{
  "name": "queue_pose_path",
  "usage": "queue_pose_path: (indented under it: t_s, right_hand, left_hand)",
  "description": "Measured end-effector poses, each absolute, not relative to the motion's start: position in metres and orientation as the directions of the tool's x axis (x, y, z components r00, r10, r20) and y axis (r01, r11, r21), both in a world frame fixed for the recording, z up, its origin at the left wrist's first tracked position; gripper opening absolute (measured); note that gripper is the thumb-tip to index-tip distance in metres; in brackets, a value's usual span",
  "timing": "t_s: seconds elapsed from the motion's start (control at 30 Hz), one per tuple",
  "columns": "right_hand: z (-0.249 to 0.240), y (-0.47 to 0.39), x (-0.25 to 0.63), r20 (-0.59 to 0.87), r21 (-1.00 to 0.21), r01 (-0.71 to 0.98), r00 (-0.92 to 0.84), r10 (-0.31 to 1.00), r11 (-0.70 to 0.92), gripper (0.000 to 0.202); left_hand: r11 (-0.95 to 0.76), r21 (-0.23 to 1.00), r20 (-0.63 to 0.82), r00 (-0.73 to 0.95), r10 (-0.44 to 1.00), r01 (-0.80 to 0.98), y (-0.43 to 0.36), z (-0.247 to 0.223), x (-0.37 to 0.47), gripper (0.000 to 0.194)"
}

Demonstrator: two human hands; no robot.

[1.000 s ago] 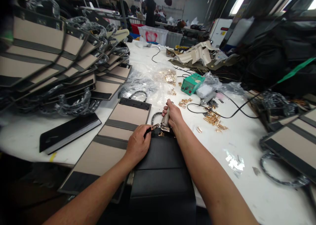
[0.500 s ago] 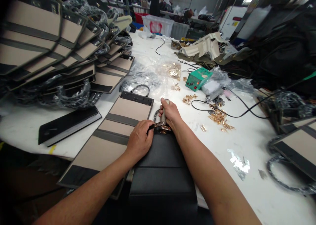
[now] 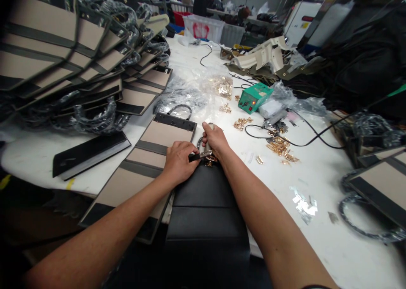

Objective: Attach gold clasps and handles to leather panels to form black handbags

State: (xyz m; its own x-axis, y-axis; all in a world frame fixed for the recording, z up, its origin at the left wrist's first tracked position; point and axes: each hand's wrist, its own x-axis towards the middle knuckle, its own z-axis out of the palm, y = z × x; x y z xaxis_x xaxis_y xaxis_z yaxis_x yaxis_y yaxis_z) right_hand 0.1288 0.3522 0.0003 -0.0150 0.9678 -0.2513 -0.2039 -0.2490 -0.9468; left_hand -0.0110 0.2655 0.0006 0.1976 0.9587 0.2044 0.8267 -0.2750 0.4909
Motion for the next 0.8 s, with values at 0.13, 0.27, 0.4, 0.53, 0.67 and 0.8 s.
queue_pose_path:
  t_s: [0.13,0.27,0.4,0.53,0.67,0.8]
  right_hand:
    - [-0.0012,0.352,0.1275,-0.225,-0.962,-0.154,-0.013,0.974,-0.224,0.039]
    - [-0.0038,0.3521,0.1269,-0.212,-0.964,-0.16,-0.007,0.977,-0.21,0.042]
    - [-0.0068,0.3532,0.1271,-0.206,-0.959,-0.209,0.056,0.977,-0.191,0.041]
    - [-0.0088,0.3552,0.1268,-0.198,-0.962,-0.21,0.082,0.977,-0.177,0.04]
    - [-0.0093,0.3554,0.1256,-0.2,-0.969,-0.16,0.058,0.978,-0.189,0.041]
    - [-0.0089,0.3546,0.1238,-0.213,-0.97,-0.126,0.03,0.977,-0.208,0.041]
  left_hand:
    - [-0.285,0.492,0.251,0.179,0.951,0.822,0.2659,-0.0017,-0.0108,0.008]
    - [-0.286,0.493,0.245,0.185,0.952,0.822,0.2651,-0.003,-0.0089,0.01]
    - [-0.303,0.475,0.234,0.214,0.948,0.826,0.2646,-0.0028,-0.0081,0.016]
    - [-0.316,0.459,0.235,0.229,0.945,0.83,0.2636,-0.0026,-0.0082,0.021]
    - [-0.32,0.461,0.236,0.233,0.943,0.827,0.2633,-0.0032,-0.008,0.02]
    - [-0.302,0.48,0.222,0.219,0.95,0.823,0.2642,-0.0042,-0.0071,0.021]
